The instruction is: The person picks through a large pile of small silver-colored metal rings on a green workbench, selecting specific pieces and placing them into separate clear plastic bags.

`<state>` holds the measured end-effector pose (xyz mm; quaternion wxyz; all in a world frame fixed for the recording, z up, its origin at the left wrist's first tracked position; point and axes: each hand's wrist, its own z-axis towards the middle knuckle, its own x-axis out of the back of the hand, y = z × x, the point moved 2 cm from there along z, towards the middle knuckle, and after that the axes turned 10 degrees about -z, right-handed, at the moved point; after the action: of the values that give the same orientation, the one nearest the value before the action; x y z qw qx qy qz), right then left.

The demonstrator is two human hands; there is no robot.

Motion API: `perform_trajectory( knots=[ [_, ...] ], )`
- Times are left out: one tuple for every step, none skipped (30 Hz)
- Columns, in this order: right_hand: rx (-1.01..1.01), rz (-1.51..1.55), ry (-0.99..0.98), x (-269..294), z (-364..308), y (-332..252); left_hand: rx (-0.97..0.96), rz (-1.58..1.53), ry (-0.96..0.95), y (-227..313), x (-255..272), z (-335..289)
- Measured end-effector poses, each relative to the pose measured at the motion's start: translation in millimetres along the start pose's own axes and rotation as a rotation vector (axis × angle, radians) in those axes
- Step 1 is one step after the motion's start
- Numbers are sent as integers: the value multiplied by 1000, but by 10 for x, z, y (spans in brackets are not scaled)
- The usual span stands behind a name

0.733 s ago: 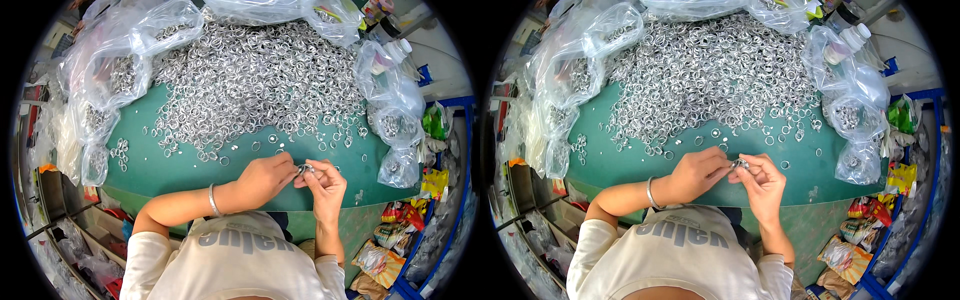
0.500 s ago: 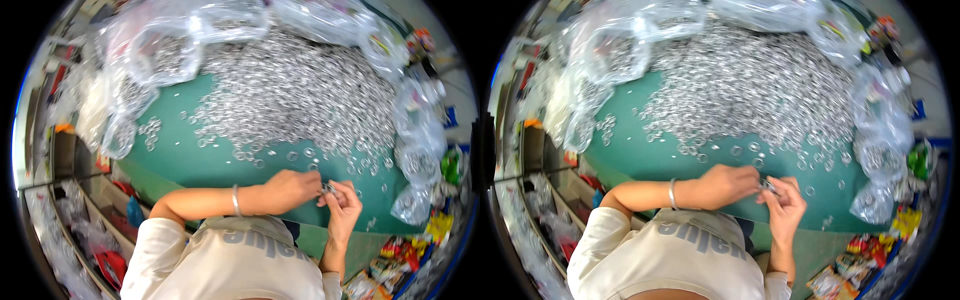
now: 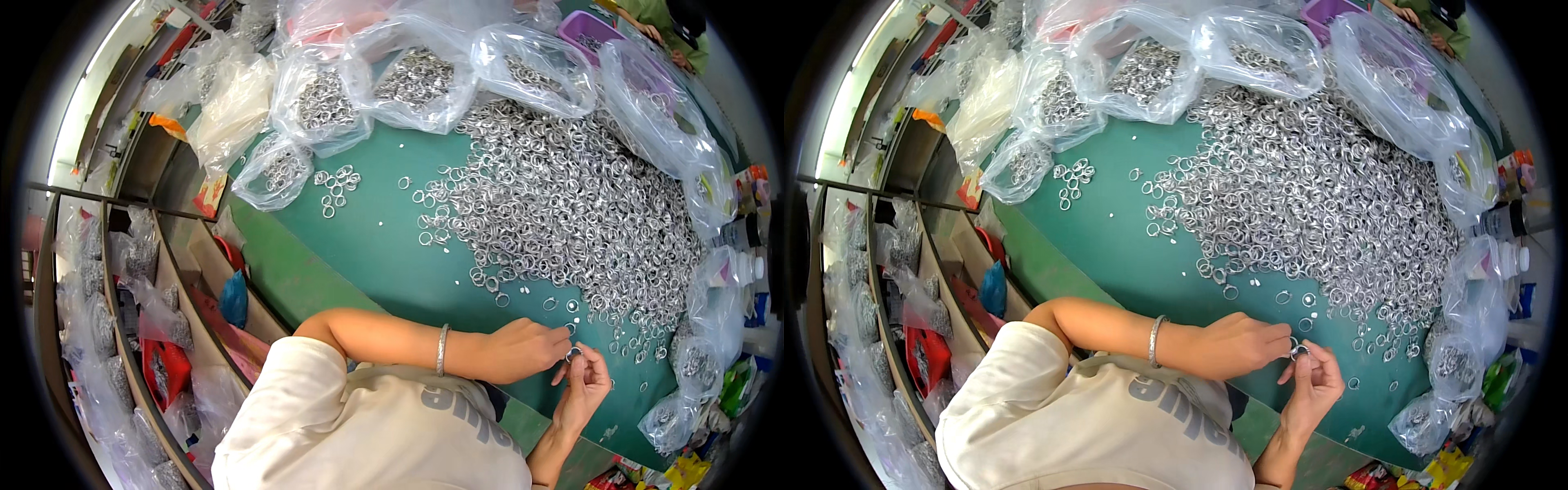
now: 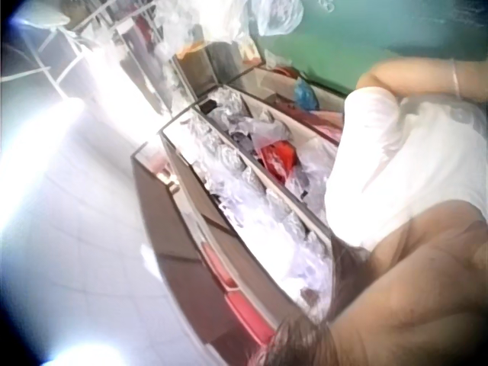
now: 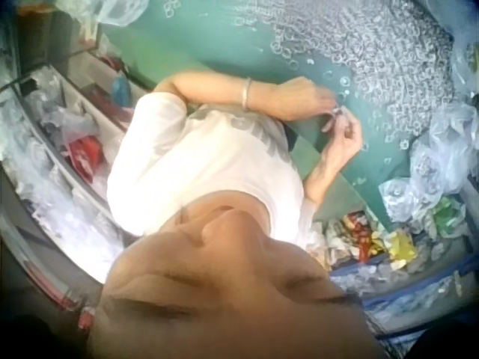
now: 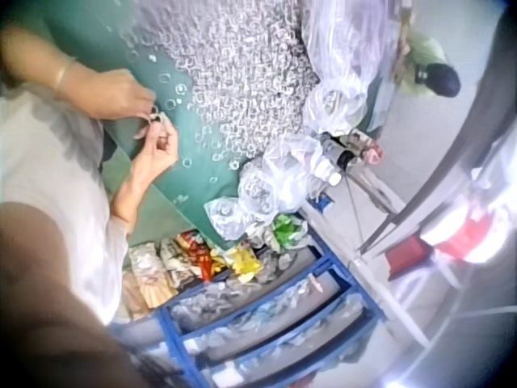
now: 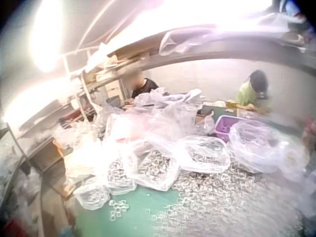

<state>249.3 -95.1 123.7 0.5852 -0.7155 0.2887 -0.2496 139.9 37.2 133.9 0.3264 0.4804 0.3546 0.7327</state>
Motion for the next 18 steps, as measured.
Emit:
perform_trajectory(
  knots=[
    [27,-94,19,-24,-18,-5,-8,-5,11,-19,11,-6],
    [60,-110,36,-66,-30,-42,-6,-62,54,-45,1,-4],
    [93,-126,54,-111,-47,-90,-6,-119,96,-69,-23,-4],
    [126,-141,74,-142,-54,-120,-6,-177,137,-86,-21,-9],
    [94,-105,60,-132,-58,-118,67,-295,138,-89,6,1],
    [63,-70,48,-104,-59,-106,140,-415,136,-91,51,26],
    [30,-34,38,-95,-64,-97,213,-535,130,-106,94,48],
    [86,-88,43,-100,-88,-123,257,-678,120,-148,82,54],
    [141,-143,50,-157,-104,-157,302,-820,104,-222,80,26],
    [191,-208,62,-185,-123,-197,346,-973,81,-286,60,10],
    [206,-249,10,-211,-122,-238,420,-1068,77,-355,82,-18],
    [173,-228,-46,-241,-133,-275,493,-1166,60,-410,120,-44],
    [183,-224,-83,-271,-142,-301,582,-1127,98,-409,214,-53],
    [196,-216,-119,-291,-141,-321,670,-1079,132,-393,301,-61],
    [147,-167,-114,-291,-121,-311,650,-926,139,-384,363,-90],
    [100,-118,-110,-286,-104,-298,626,-775,149,-375,413,-109],
    [51,-66,-112,-296,-91,-267,601,-623,162,-371,456,-131],
    [-17,12,-118,-296,-66,-202,523,-523,185,-381,479,-142]
  ],
)
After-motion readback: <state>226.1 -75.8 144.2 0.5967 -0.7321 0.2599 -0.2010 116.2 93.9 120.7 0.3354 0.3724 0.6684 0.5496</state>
